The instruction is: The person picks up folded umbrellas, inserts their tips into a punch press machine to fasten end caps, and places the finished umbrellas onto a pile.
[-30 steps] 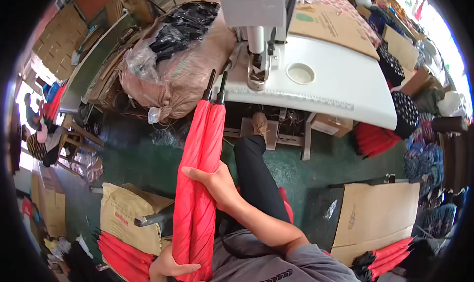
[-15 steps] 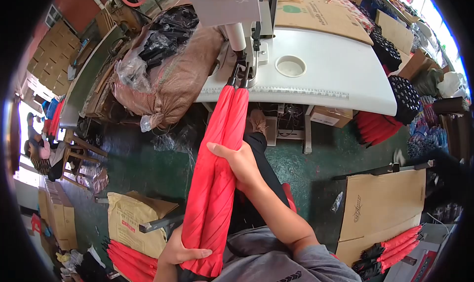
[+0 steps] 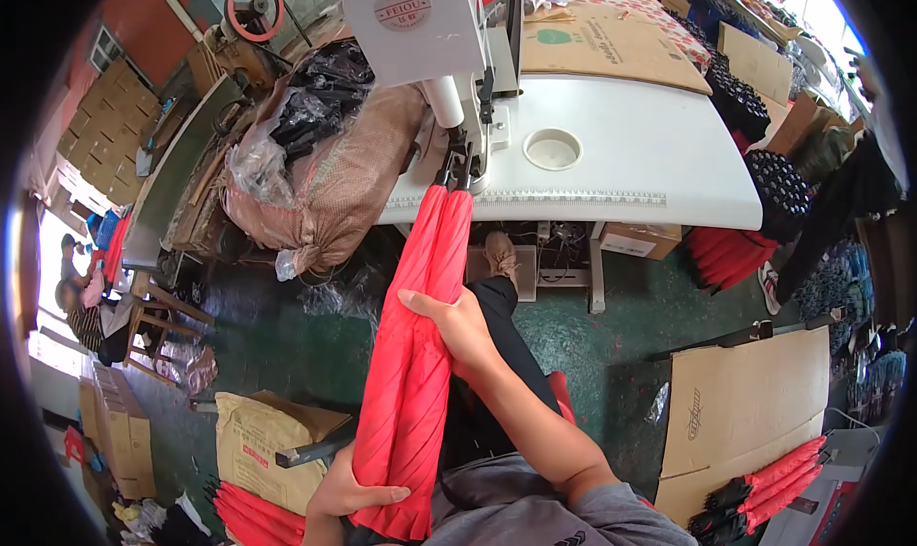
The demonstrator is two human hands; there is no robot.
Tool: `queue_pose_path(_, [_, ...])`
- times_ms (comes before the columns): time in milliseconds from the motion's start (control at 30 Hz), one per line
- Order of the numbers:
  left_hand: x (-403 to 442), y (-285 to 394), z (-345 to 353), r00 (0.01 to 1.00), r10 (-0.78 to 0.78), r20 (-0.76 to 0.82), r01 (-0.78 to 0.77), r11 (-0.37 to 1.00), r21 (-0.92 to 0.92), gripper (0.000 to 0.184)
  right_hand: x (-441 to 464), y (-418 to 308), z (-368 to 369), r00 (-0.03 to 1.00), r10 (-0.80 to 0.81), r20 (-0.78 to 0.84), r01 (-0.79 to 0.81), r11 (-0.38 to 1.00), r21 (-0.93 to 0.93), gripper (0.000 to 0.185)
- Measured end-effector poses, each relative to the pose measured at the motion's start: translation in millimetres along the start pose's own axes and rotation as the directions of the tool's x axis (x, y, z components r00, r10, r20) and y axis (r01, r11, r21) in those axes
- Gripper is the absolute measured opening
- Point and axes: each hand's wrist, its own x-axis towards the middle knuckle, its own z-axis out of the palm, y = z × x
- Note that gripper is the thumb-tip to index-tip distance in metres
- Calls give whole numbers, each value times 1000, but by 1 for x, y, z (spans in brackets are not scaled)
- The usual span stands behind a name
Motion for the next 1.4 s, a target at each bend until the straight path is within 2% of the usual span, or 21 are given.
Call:
queue_pose_path(233, [1,5,2,999,32,16,-33,999,26,92,1,0,-1,1000,-6,10,5,1000,9,28])
queue_pose_path(333, [2,5,6,999,29,-22,-29,1000,-5,93,3,2,-3,1000,7,14,-8,999,45,28])
queue_pose_path(467, [1,0,5,998,46,-37,-45,998,41,93,1,2,-3,1000,3,15,-3,999,47,27])
queue_pose_path(633, [-12,-6,0,998,54,17,-55,998,41,92,-10,7,0,999,-40,10,40,999,13,27])
queue_pose_path(767, [-24,3,7,998,-68,-19,68,997,31,85,-29,4,2,998,-59,-3,59,998,-38,26])
queue_pose_path(900, [-15,3,14,998,-45,-33,43,998,-49,82,-27,-3,-5,997,-60,-39,59,997,-44,26])
queue_pose_path(1033, [-8,0,11,1000,-20,-18,20,1000,-6,82,-23,-6,-8,996,-72,-54,69,996,-56,26])
queue_pose_path(1133, [-7,-2,5,998,-6,66,4,999,32,89,-19,-2,-9,996,-82,-44,79,996,-50,27])
queue_pose_path(1400, [-6,-5,7,998,13,65,-15,999,34,89,-19,-3,-11,997,-70,-34,69,997,-29,32])
